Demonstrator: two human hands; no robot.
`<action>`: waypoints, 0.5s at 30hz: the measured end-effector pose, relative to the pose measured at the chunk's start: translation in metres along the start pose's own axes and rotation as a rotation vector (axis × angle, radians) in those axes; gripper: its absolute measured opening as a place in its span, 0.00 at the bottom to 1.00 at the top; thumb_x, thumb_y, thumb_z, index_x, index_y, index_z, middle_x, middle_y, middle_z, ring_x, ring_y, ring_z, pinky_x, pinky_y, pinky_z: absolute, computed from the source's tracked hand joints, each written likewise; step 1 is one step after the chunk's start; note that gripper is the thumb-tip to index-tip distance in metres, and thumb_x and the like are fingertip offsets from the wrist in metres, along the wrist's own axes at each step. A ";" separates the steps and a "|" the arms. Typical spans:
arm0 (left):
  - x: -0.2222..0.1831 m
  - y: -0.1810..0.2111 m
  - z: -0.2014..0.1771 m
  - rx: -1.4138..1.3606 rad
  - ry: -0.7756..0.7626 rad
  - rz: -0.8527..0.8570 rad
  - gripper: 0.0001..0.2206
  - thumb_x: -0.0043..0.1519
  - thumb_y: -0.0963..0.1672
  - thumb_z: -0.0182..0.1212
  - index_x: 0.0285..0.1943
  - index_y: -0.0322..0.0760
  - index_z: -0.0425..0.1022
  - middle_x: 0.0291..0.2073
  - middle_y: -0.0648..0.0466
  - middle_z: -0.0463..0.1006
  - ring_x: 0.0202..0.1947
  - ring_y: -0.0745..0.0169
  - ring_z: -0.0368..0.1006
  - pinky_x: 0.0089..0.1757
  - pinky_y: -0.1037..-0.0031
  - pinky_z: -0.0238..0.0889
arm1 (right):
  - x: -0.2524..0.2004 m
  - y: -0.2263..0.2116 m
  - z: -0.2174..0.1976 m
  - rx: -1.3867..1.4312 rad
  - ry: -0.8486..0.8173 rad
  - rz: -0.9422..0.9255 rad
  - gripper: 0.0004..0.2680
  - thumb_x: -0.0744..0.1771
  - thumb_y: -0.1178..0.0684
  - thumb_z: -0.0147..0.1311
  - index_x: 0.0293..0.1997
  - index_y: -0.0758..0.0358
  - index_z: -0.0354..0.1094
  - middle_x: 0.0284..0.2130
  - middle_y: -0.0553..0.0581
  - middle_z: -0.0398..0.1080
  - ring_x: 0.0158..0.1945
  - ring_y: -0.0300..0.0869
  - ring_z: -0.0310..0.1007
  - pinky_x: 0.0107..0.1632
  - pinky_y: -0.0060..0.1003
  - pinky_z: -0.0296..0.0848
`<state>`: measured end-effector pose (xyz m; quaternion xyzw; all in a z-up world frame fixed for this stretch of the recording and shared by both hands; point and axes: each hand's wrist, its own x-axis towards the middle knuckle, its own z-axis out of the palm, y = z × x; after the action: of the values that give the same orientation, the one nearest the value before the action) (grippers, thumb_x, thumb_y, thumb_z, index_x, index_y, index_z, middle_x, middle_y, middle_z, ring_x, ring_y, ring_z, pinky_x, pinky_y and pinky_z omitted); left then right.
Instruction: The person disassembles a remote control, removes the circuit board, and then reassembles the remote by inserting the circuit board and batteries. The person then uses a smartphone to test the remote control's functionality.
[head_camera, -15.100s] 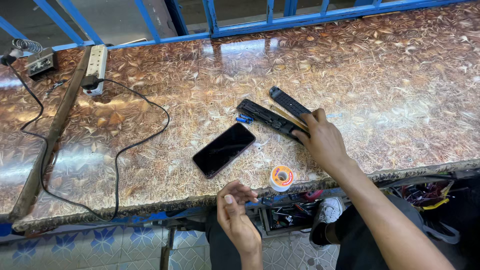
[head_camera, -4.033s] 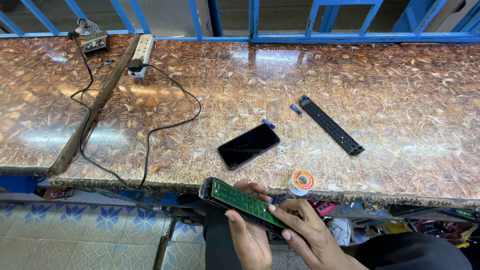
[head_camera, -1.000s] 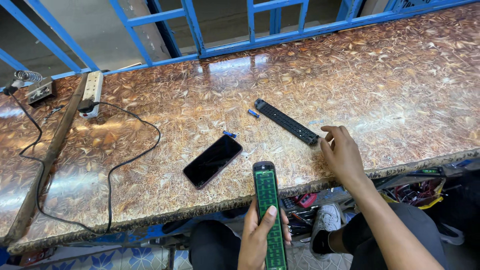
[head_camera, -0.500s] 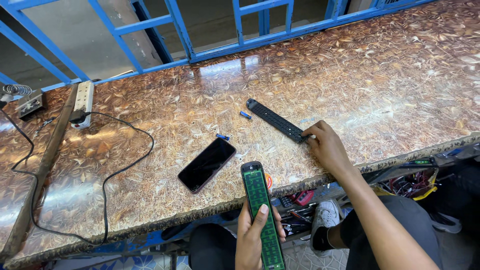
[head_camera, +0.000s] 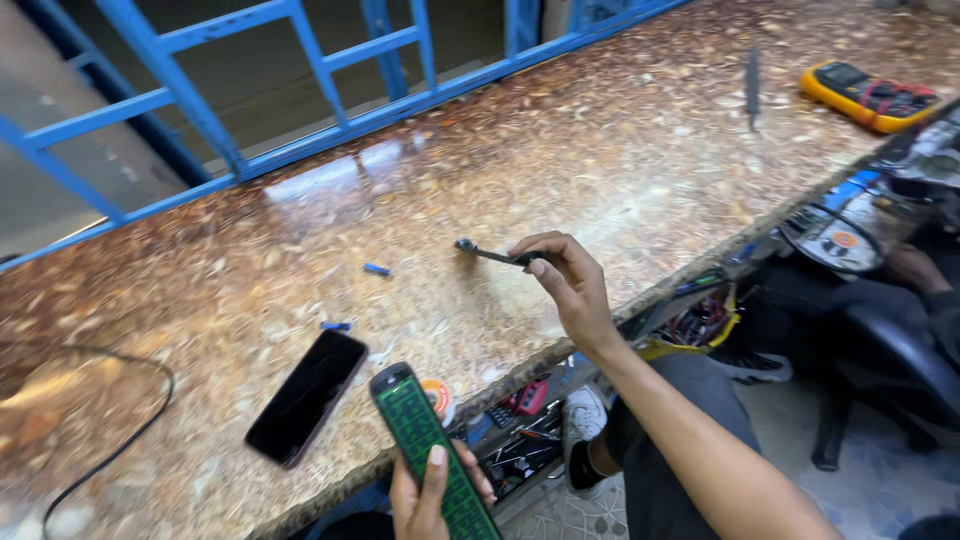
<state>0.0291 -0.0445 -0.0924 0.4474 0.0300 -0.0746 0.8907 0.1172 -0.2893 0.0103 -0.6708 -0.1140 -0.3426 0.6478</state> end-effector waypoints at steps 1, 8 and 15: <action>-0.001 0.002 0.008 0.000 -0.027 -0.019 0.21 0.64 0.44 0.54 0.65 0.30 0.64 0.29 0.35 0.75 0.14 0.44 0.72 0.15 0.61 0.66 | -0.003 -0.008 -0.005 -0.023 0.024 -0.004 0.10 0.70 0.47 0.53 0.49 0.63 0.70 0.46 0.58 0.73 0.53 0.46 0.74 0.56 0.40 0.75; -0.005 0.000 0.027 0.043 -0.023 0.017 0.21 0.65 0.46 0.53 0.64 0.27 0.69 0.28 0.37 0.77 0.18 0.44 0.74 0.20 0.60 0.70 | -0.028 -0.059 -0.009 0.119 0.199 -0.145 0.11 0.72 0.45 0.45 0.43 0.63 0.64 0.31 0.58 0.70 0.35 0.47 0.74 0.45 0.42 0.77; -0.015 -0.016 0.058 0.224 -0.015 0.261 0.16 0.64 0.47 0.54 0.54 0.29 0.70 0.29 0.42 0.80 0.23 0.57 0.78 0.24 0.71 0.71 | -0.047 -0.077 0.017 0.118 0.011 0.292 0.09 0.71 0.49 0.47 0.42 0.62 0.70 0.21 0.49 0.63 0.22 0.34 0.65 0.25 0.27 0.60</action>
<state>0.0107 -0.0989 -0.0680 0.5432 -0.0435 0.0354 0.8377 0.0415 -0.2488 0.0442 -0.6393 -0.0317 -0.2411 0.7295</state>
